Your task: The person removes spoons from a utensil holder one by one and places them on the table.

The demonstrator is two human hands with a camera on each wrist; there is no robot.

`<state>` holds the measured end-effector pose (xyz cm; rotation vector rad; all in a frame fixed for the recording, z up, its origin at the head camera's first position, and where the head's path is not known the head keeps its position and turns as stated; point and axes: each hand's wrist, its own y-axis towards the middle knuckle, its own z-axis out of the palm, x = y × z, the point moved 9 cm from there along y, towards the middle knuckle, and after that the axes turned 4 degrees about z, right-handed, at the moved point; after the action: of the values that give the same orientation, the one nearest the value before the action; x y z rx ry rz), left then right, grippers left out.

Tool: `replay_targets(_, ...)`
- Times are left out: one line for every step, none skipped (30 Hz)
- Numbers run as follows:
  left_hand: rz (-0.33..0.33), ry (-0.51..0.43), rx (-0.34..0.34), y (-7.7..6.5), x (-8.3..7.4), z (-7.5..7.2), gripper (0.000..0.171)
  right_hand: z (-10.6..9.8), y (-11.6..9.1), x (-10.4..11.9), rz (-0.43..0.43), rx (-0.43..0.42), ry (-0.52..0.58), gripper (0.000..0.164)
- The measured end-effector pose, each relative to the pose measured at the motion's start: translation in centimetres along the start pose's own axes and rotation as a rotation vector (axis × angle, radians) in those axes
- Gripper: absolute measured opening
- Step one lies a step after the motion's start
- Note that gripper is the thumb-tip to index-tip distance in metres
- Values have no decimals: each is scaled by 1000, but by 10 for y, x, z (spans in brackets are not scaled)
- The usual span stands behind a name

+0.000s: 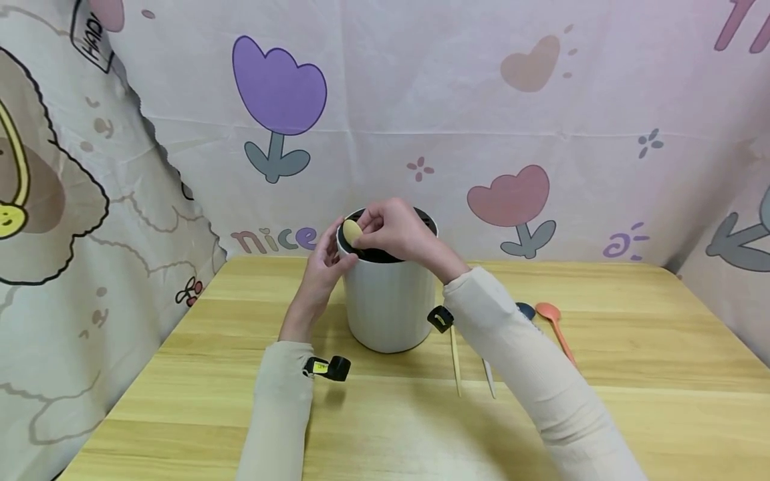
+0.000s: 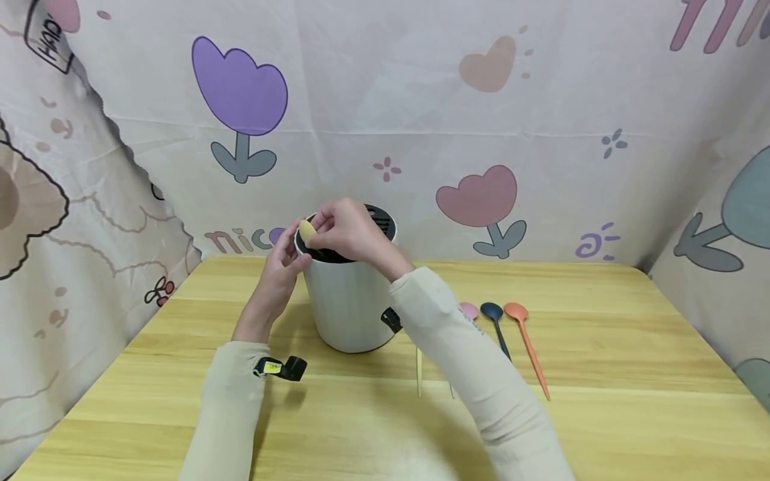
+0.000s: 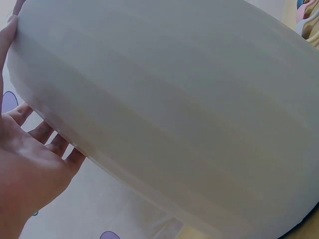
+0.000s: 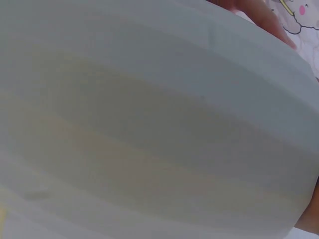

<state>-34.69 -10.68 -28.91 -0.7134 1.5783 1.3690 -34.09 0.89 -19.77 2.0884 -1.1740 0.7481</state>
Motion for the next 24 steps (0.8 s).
replay_targets(0, -2, 2, 0, 0, 0, 105, 0, -1, 0, -3, -2, -9, 11)
replay_targets(1, -2, 2, 0, 0, 1, 106, -1, -1, 0, -6, -4, -18, 11)
replay_targets(0, -1, 0, 0, 1, 1, 106, -1, -2, 0, -9, -5, -23, 11)
replay_targets(-1, 2, -2, 0, 1, 1, 105, -1, -2, 0, -10, -4, -25, 11)
replay_targets(-2, 6, -3, 0, 1, 0, 105, -1, -3, 0, -11, -4, -26, 11)
replay_targets(-3, 10, -4, 0, 1, 0, 105, -2, -3, 1, -11, -3, -25, 11)
replay_targets(-4, 12, -4, 0, 2, 0, 104, -2, -4, 0, -12, -2, -25, 11)
replay_targets(-3, 12, -4, -1, 2, 0, 103, -1, -5, 0, -12, -1, -24, 11)
replay_targets(-3, 14, -4, -1, 2, 0, 102, -1, -5, -1, -11, 0, -22, 11)
replay_targets(-2, 14, -4, -1, 2, 0, 101, -1, -6, -1, -13, -1, -20, 11)
replay_targets(0, 14, -4, -1, 2, -1, 100, -1, -6, -1, -17, -4, -22, 11)
replay_targets(2, 12, -4, -1, 3, -1, 99, -1, -6, -1, -22, -8, -24, 11)
replay_targets(4, 12, -4, -1, 3, -1, 99, -1, -7, -1, -29, -13, -24, 11)
replay_targets(7, 10, -5, -1, 4, -2, 99, -1, -8, -1, -37, -19, -25, 11)
replay_targets(9, 9, -6, -1, 4, -2, 99, -2, -8, 0, -46, -28, -25, 11)
replay_targets(10, 6, -6, -1, 4, -2, 99, -3, -9, 0, -51, -36, -19, 11)
replay_targets(11, 5, -5, -1, 4, -2, 98, -4, -10, 0, -55, -49, -16, 11)
replay_targets(12, 3, -3, -1, 4, -1, 98, -6, -11, 0, -56, -60, -3, 12)
replay_targets(13, 5, -3, -1, 4, -1, 98, -9, -13, 1, -58, -72, 9, 12)
replay_targets(13, 5, -4, -1, 4, -1, 98, -12, -14, 2, -61, -87, 22, 13)
replay_targets(12, 6, -5, 0, 3, -1, 99, -15, -15, 3, -62, -100, 41, 14)
replay_targets(13, 9, -5, 0, 3, -1, 99, -19, -16, 5, -64, -115, 60, 15)
replay_targets(14, 12, -6, 1, 3, -1, 100, -23, -18, 7, -71, -132, 72, 16)
replay_targets(16, 14, -8, 1, 3, -1, 102, -27, -19, 10, -81, -143, 89, 16)
